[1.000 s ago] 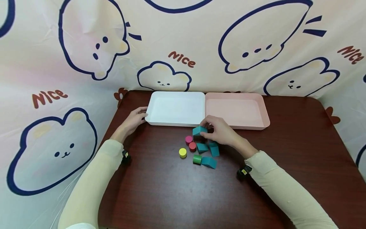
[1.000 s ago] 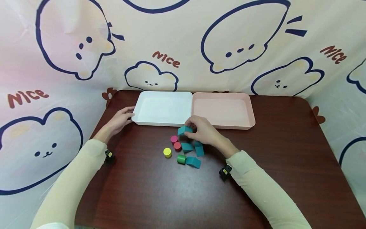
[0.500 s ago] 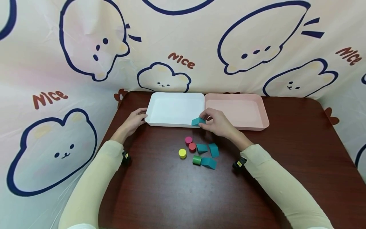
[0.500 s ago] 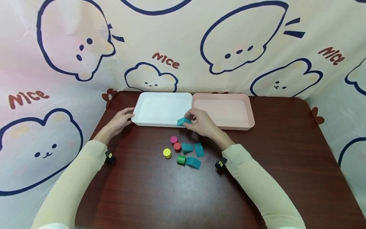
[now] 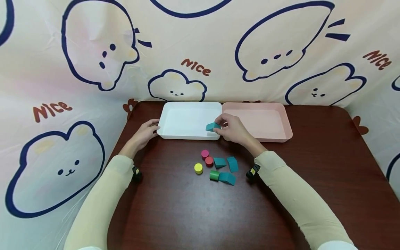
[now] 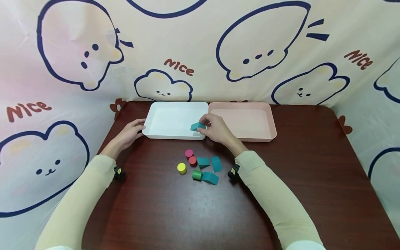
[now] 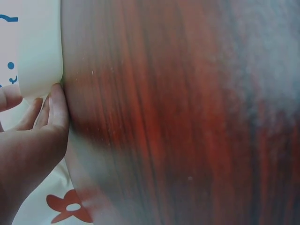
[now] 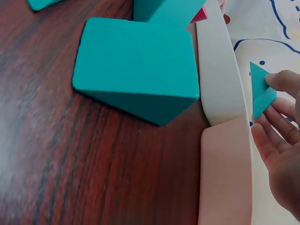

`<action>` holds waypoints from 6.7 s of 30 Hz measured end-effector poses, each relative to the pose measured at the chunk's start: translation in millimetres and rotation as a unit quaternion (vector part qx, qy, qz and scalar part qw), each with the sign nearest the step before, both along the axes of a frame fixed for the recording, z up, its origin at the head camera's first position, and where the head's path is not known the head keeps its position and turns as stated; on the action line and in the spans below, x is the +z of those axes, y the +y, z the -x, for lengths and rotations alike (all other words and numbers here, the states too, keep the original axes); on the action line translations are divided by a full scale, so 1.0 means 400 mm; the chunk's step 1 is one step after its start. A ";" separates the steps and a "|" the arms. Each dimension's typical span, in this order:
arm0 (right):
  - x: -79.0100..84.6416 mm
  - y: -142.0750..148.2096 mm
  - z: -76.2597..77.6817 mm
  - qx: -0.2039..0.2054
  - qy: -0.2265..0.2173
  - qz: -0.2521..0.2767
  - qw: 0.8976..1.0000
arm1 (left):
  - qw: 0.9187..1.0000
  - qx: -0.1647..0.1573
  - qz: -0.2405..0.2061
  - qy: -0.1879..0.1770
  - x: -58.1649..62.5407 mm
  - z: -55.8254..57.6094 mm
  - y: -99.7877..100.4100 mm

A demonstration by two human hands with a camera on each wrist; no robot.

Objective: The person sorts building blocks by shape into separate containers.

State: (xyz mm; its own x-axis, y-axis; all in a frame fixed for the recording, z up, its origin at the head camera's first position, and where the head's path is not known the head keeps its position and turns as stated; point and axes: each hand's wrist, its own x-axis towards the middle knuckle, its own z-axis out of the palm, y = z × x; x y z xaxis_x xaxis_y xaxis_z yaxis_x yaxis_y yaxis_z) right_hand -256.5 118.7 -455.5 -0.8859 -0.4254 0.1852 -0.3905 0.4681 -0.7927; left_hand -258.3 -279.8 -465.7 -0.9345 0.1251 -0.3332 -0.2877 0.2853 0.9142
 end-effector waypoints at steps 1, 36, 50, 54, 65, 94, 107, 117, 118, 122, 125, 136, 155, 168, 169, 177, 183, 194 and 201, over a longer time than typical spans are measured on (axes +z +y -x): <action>-0.003 -0.002 0.004 -0.006 -0.004 0.000 1.000 | 1.000 -0.001 0.001 0.000 -0.001 0.000 -0.001; -0.010 -0.005 0.033 -0.023 -0.067 -0.007 0.997 | 1.000 -0.003 0.007 0.003 -0.002 -0.001 0.002; -0.018 -0.006 0.037 -0.022 -0.048 -0.023 0.998 | 1.000 -0.001 0.005 0.001 0.002 -0.001 -0.001; -0.015 -0.005 0.035 -0.024 -0.043 -0.024 0.998 | 1.000 -0.004 0.008 0.001 -0.003 0.002 0.002; -0.018 -0.016 0.030 -0.019 -0.029 -0.032 0.999 | 1.000 0.001 0.014 0.001 -0.003 -0.004 0.001; -0.020 -0.013 0.030 -0.001 -0.035 -0.019 0.999 | 1.000 -0.003 0.016 0.000 -0.013 -0.015 -0.013; -0.021 -0.016 0.038 -0.002 -0.032 -0.031 0.999 | 1.000 -0.009 0.004 0.008 -0.014 -0.031 -0.019; -0.020 -0.011 0.031 -0.003 -0.028 -0.033 0.999 | 1.000 -0.017 0.012 0.008 -0.009 -0.024 -0.013; -0.021 -0.008 0.032 -0.004 -0.025 -0.032 0.999 | 1.000 -0.019 0.012 0.009 -0.008 -0.022 -0.011; -0.022 -0.002 0.033 -0.006 -0.025 -0.023 0.999 | 1.000 -0.023 0.015 0.009 -0.003 -0.013 -0.005; -0.022 -0.004 0.034 -0.005 -0.029 -0.021 0.999 | 1.000 -0.021 0.017 0.011 -0.004 -0.011 -0.006; 0.004 -0.001 0.040 0.001 -0.066 0.007 0.998 | 1.000 -0.011 0.012 0.012 -0.004 -0.010 -0.012; 0.024 0.061 -0.030 0.029 -0.079 0.032 0.996 | 1.000 0.001 0.010 0.009 -0.034 -0.008 0.007; 0.024 0.079 -0.096 0.087 -0.048 0.014 0.995 | 1.000 0.003 0.012 0.012 -0.033 -0.005 -0.008; 0.023 0.080 -0.101 0.093 -0.046 0.013 0.995 | 1.000 0.004 0.012 0.012 -0.032 -0.005 -0.008; 0.011 0.081 -0.136 0.120 -0.046 -0.004 0.992 | 1.000 -0.002 0.006 0.015 -0.018 -0.007 -0.006; -0.008 0.081 -0.154 0.135 -0.054 -0.012 0.989 | 1.000 -0.003 0.001 0.015 -0.016 -0.008 -0.007; -0.054 0.087 -0.192 0.151 -0.066 -0.020 0.986 | 1.000 -0.004 0.001 0.014 -0.016 -0.008 -0.006; -0.073 0.089 -0.204 0.157 -0.066 -0.030 0.985 | 1.000 -0.003 0.005 0.008 -0.018 -0.001 -0.005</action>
State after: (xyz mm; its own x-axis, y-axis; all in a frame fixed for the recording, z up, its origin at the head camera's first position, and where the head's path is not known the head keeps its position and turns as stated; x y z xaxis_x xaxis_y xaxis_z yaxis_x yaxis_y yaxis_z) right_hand -174.9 154.1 -484.5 -0.7230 -0.6894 0.0435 -0.4196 0.3884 -0.8204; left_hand -257.8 -281.9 -472.9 -0.9388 0.1273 -0.3202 -0.2721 0.2964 0.9155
